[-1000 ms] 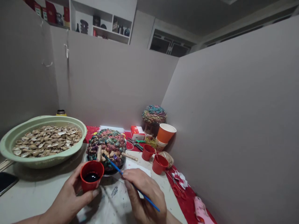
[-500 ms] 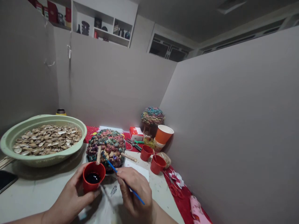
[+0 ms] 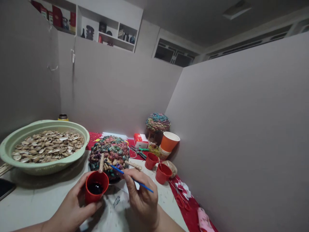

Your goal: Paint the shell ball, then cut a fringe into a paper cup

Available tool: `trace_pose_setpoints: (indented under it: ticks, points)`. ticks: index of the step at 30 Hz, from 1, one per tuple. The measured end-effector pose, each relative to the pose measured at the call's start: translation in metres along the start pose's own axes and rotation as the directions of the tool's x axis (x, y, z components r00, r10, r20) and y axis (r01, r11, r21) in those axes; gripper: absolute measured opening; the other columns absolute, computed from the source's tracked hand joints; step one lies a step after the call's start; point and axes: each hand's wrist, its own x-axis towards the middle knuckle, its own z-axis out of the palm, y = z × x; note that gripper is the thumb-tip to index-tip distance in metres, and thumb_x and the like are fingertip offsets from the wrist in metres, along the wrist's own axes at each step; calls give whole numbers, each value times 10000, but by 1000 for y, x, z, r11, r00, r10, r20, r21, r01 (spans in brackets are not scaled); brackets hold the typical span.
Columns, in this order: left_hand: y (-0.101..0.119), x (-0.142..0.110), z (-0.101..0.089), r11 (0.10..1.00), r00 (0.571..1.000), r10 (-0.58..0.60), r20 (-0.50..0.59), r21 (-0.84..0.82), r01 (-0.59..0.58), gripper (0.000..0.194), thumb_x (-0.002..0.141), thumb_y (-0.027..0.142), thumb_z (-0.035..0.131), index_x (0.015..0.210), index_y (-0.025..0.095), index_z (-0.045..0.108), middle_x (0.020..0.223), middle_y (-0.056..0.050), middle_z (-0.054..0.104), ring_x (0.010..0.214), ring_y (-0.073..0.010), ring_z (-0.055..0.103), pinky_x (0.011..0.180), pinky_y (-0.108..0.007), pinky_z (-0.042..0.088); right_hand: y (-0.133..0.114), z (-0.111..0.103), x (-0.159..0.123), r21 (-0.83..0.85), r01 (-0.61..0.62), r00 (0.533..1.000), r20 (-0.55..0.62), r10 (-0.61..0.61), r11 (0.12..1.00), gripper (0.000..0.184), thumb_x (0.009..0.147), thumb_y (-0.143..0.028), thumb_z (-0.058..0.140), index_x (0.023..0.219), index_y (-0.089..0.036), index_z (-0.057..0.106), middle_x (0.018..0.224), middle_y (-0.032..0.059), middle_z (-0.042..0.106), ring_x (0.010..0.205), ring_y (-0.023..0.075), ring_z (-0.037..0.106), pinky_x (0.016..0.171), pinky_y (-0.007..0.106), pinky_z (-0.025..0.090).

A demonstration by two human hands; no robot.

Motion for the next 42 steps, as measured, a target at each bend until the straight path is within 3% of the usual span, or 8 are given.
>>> trace_pose_setpoints:
  ticks: [3, 9, 18, 25, 31, 36, 42]
  points:
    - [0, 0, 0, 1000, 1000, -13, 2, 17, 13, 574, 677, 118, 675, 1235, 198, 569, 1217, -117, 692, 1150, -285, 644, 1048, -432, 479, 5, -5, -3, -47, -4, 999, -33, 2, 999, 141, 923, -84, 621, 985, -183, 699, 848, 56, 764, 716, 193, 752, 668, 290, 645]
    - [-5, 0, 0, 1000, 1000, 2, -16, 25, -1, 540, 691, 154, 686, 1219, 196, 579, 1202, -126, 694, 1117, -302, 667, 1024, -443, 505, -6, -13, -3, -55, 135, 990, -33, -137, 989, 161, 917, -83, 604, 994, -188, 699, 835, 61, 767, 749, 208, 752, 692, 333, 643]
    - [-2, 0, 0, 995, 1000, -1, -4, 97, 2, 537, 681, 154, 685, 1206, 201, 579, 1190, -116, 700, 1110, -292, 667, 1010, -431, 517, -5, -1, 3, 23, 99, 995, 9, -99, 995, 196, 911, -56, 609, 1019, -199, 689, 881, 53, 775, 779, 193, 757, 716, 315, 649]
    - [-3, -1, -2, 994, 1000, -5, 15, 111, 3, 548, 693, 156, 685, 1227, 197, 568, 1220, -124, 685, 1137, -290, 650, 1035, -444, 495, -2, -11, 5, -127, 138, 990, -3, -139, 982, 227, 895, -52, 621, 1046, -207, 689, 891, 69, 777, 787, 217, 760, 705, 348, 657]
    - [-4, 1, -2, 992, 1000, 29, -1, 123, -29, 521, 692, 164, 689, 1200, 205, 583, 1195, -113, 699, 1109, -293, 667, 1022, -449, 505, -6, -7, 7, -74, 231, 970, 96, -224, 970, 270, 874, -17, 589, 1071, -181, 675, 891, 92, 771, 829, 221, 764, 705, 338, 655]
    - [-6, 0, -1, 995, 999, 42, 5, 95, -42, 536, 697, 138, 679, 1216, 216, 570, 1209, -102, 701, 1124, -285, 665, 1024, -424, 503, -5, -10, 4, -40, 350, 920, 204, -336, 936, 262, 881, -46, 590, 1116, -144, 651, 930, 136, 771, 814, 220, 757, 691, 331, 646]
    - [-6, -1, -1, 994, 999, 42, 4, 100, -42, 529, 701, 145, 673, 1215, 215, 574, 1203, -94, 704, 1123, -278, 665, 1022, -401, 502, -15, -17, 2, 12, 333, 901, 289, -322, 943, 310, 920, -57, 564, 1210, -155, 606, 991, 135, 776, 864, 213, 759, 743, 328, 648]
